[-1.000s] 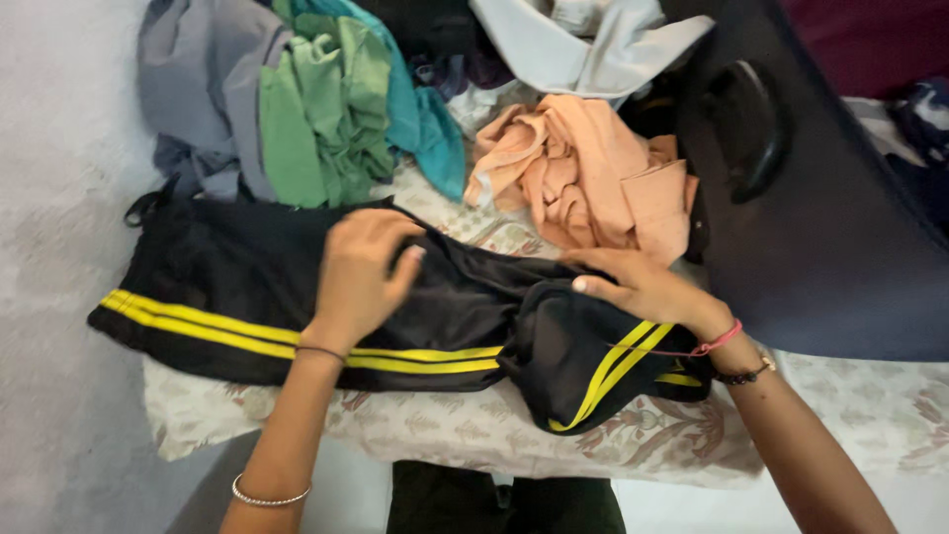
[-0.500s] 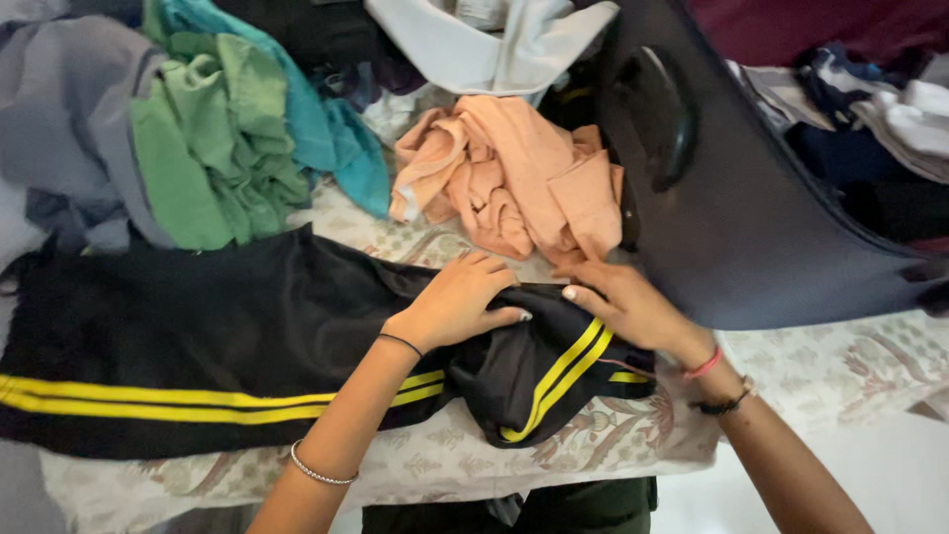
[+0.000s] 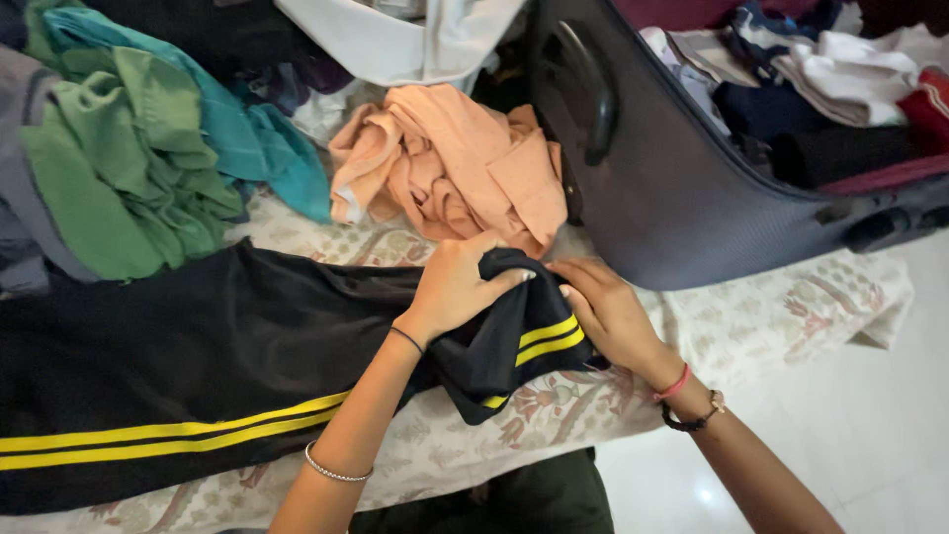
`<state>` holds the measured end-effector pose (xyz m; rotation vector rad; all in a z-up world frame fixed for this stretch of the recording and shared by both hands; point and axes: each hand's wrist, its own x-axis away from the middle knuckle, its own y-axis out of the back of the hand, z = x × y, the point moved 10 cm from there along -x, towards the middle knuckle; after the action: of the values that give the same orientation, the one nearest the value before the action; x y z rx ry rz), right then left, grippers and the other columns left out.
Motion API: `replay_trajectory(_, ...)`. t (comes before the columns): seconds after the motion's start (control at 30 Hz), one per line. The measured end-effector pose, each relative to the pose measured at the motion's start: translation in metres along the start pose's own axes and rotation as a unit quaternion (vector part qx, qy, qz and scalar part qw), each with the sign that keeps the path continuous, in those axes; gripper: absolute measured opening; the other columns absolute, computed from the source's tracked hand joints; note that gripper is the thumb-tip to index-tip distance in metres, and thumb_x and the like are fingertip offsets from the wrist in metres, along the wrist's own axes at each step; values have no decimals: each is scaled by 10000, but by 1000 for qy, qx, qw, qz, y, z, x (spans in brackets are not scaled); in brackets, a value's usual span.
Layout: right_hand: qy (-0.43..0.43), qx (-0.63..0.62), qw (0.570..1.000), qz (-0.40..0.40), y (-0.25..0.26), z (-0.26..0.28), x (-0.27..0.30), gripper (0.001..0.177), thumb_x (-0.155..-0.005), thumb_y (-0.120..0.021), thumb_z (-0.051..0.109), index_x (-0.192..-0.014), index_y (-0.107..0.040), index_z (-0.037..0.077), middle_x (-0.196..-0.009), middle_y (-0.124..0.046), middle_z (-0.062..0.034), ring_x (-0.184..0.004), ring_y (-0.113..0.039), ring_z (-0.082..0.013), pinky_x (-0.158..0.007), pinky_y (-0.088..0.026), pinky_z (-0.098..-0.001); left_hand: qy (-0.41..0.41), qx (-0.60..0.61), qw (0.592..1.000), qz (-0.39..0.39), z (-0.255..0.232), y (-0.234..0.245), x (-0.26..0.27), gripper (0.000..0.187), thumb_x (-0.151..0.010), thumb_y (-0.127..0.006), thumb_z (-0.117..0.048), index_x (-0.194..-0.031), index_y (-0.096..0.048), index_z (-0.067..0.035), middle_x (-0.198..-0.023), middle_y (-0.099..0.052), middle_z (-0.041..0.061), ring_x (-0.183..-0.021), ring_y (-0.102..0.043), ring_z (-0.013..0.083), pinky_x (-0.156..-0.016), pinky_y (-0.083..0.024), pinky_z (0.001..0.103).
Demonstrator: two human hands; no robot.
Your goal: The person folds several pieces of clothing, including a pair of black track pants and a white t-shirt, and places them into a purple suitcase.
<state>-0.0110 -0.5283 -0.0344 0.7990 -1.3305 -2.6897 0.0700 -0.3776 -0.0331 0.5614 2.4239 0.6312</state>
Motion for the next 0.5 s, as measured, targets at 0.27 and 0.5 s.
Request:
replay_trajectory(0.27,-82,22,994,-62,13,-20,30,318,-1036,-514,99,-1306,-633,-20,-1260,-677,-223,-1149,-642,-408,-985,-496,-436,27,64,995,73,17,-26,-2,330,-918,-722,-346,-1082,-774,-64,-899,-756,167,-797,-740,291,-733,-558,352)
replay_trajectory(0.5,-89,-1,993,-80,23,-8,19,274,-947,-658,71,-1207,-683,-11,-1152,-730,-194,-1024,-714,-357,-861,-552,-371,37,158,981,106,47,-34,6,340,-968,-673,-321,-1097,-725,-11,-873,-757,60,-806,-668,115,-775,-550,308)
